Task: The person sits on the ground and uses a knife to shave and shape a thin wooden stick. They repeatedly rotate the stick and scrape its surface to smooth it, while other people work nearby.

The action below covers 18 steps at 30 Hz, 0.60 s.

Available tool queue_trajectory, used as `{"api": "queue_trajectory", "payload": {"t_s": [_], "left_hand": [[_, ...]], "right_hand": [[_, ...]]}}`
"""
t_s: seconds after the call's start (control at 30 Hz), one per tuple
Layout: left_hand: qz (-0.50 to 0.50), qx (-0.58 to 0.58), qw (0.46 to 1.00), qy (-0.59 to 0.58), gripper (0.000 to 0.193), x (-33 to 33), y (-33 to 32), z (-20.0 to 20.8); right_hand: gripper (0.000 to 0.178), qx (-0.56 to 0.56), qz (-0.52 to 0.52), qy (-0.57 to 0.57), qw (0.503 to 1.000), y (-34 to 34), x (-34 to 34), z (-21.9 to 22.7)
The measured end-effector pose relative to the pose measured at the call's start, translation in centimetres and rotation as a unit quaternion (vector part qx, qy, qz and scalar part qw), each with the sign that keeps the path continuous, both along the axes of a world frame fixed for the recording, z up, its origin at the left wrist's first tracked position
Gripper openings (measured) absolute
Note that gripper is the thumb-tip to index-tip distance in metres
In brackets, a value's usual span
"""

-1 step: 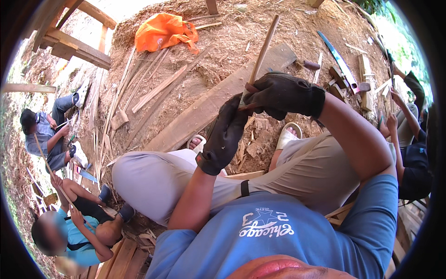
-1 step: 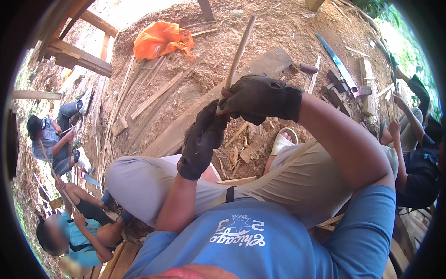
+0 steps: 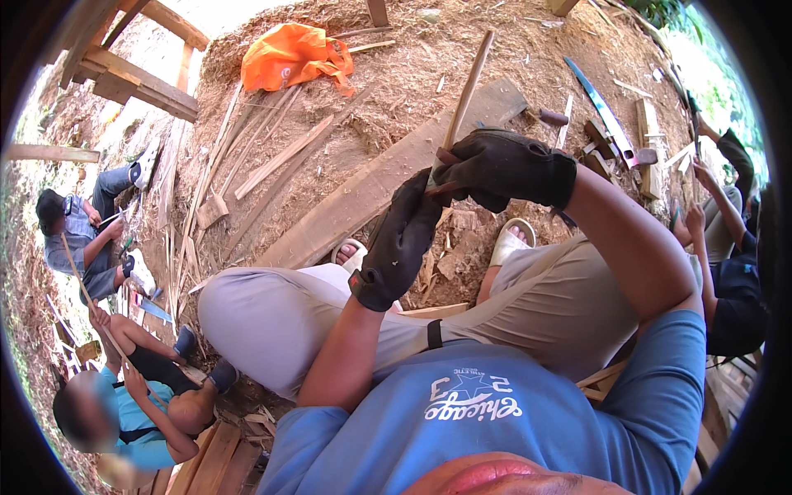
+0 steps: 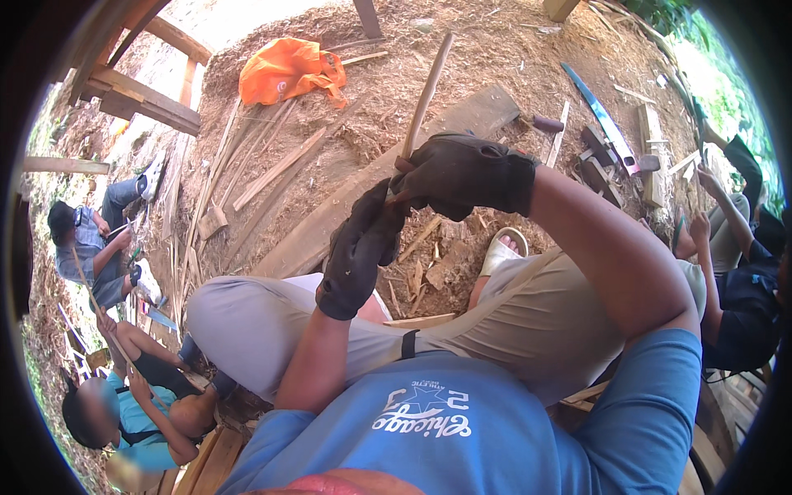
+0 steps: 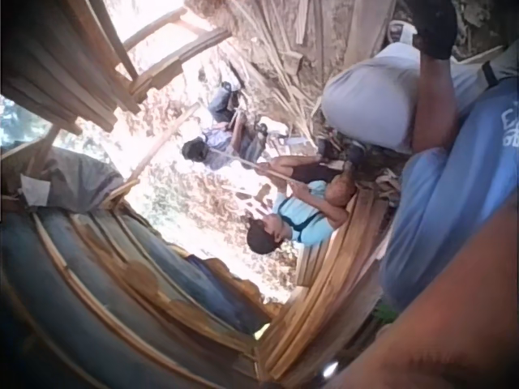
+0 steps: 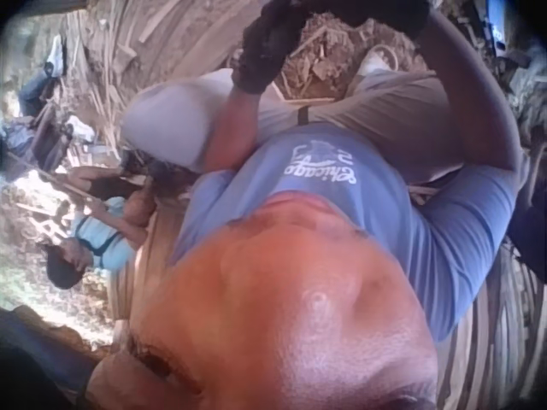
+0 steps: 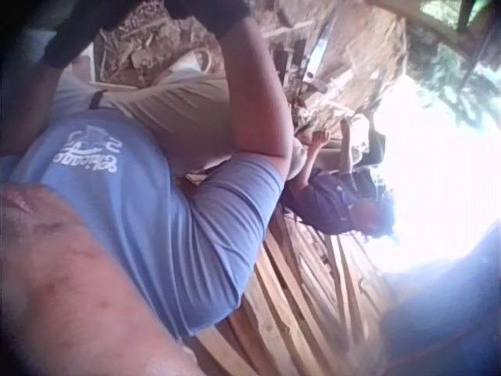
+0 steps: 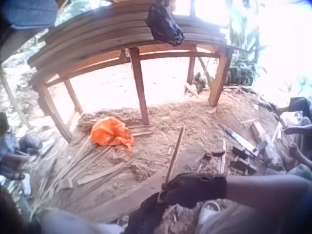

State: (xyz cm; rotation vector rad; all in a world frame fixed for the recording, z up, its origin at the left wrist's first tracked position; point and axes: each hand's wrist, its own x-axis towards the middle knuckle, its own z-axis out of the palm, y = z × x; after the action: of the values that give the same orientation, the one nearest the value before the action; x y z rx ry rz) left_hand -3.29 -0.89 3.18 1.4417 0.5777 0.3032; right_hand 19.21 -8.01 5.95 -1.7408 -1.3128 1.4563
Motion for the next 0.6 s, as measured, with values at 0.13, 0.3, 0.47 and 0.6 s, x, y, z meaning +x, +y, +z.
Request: {"api": "queue_trajectory", "payload": {"t_s": [0.13,0.3,0.47,0.6], "left_hand": [[0.024,0.055,0.998,-0.002,0.036,0.0,-0.6,-0.5],[0.070,-0.044,0.996,0.022,0.028,-1.0,-1.6,-1.4],[0.095,-0.106,0.990,-0.007,0.024,-1.1,-2.4,-0.8],[0.012,-0.137,0.990,-0.018,0.024,-1.4,-2.3,0.0]], "right_hand": [[0.054,0.096,0.003,0.042,0.994,-0.6,-1.0,0.3],[0.065,0.083,-0.067,0.185,0.977,-2.1,1.8,0.0],[0.048,0.049,-0.240,0.077,0.966,-1.8,0.5,1.9],[0.036,0.064,-0.242,0.072,0.966,-1.3,-0.7,1.7]]}}
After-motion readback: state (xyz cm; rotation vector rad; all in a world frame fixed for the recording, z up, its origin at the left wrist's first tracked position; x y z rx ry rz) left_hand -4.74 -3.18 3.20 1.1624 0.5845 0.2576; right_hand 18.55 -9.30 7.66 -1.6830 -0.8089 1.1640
